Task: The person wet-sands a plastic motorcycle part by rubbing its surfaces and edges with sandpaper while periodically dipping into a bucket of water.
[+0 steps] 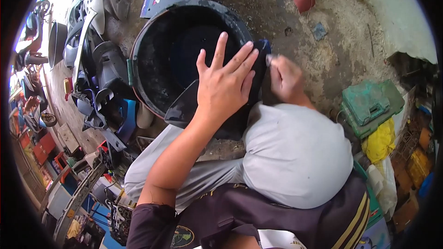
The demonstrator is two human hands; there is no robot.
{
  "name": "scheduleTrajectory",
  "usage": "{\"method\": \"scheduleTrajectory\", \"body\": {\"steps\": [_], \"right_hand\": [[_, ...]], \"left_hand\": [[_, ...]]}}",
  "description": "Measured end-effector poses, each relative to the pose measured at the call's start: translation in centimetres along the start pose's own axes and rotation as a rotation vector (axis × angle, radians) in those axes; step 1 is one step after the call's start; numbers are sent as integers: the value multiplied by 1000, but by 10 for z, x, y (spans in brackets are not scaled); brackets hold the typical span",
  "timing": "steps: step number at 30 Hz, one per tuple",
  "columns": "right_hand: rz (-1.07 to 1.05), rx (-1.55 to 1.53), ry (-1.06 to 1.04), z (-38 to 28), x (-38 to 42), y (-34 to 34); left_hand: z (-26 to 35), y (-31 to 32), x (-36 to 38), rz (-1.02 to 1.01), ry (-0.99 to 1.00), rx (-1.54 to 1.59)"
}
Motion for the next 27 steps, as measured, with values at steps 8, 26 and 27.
{"method": "scheduleTrajectory", "body": {"steps": [8, 26, 27], "right_hand": [[3, -3, -11, 3, 1, -1], [-74, -23, 113, 16, -17, -1], [-77, -53, 158, 18, -24, -1]], "left_hand": [[-2, -1, -2, 10, 4, -11], [-2, 5, 3, 26, 13, 8], [-1, 8, 4, 19, 11, -1]]}}
Point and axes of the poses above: each hand's wrist, its own x-axis away from the middle knuckle, its own y-axis out of the palm, z = x × y, the point moved 9 cm from there along -x, towards the middle knuckle, and after that the axes turned 4 degrees about y, right-handed, at the moved point
